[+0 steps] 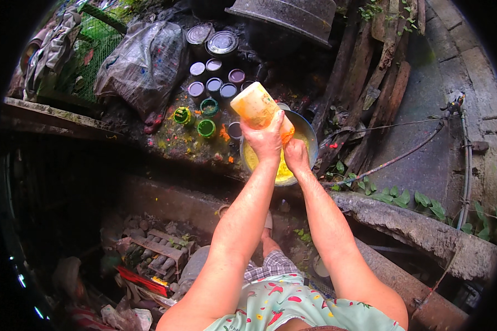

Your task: The person washes a plastic bag and an orange plastic container outdoors. They scrub the items in a bucket of soapy water, rinse them with a hose, and squeeze out excess water.

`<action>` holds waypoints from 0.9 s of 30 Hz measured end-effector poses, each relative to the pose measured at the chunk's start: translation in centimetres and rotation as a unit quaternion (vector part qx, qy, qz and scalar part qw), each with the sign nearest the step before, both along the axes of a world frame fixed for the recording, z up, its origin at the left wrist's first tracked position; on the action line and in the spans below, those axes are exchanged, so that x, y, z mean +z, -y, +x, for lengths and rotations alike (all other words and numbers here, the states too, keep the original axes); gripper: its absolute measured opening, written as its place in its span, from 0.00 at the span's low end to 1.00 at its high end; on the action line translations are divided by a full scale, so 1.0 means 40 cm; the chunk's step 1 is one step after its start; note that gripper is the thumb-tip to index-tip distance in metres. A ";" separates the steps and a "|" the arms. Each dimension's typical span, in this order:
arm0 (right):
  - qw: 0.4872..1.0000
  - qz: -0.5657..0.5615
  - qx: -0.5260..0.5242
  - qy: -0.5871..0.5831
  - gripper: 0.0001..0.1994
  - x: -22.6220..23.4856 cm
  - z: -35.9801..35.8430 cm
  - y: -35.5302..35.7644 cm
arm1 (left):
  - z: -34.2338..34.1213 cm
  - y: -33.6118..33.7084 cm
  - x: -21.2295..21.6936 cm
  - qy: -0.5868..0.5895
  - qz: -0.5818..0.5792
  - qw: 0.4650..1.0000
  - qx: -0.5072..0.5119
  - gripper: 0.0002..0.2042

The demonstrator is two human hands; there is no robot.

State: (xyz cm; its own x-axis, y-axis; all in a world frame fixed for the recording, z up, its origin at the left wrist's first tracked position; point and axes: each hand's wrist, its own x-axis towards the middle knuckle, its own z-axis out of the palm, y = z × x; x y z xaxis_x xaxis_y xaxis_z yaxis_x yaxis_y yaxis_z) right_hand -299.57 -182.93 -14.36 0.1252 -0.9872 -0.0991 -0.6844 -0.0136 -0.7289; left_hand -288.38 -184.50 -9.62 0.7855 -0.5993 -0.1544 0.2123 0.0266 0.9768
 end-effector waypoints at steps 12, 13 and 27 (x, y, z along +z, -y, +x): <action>0.995 -0.008 0.033 0.096 0.23 -0.009 -0.026 0.008 | 0.004 0.025 -0.012 -0.068 0.105 0.992 -0.007 0.49; 0.995 -0.005 0.025 0.100 0.23 -0.011 -0.026 0.007 | 0.003 0.025 -0.011 -0.066 0.105 0.992 -0.005 0.48; 0.967 0.143 0.094 0.191 0.21 0.086 0.003 -0.046 | 0.125 0.035 -0.080 -0.490 -0.157 0.852 -0.093 0.43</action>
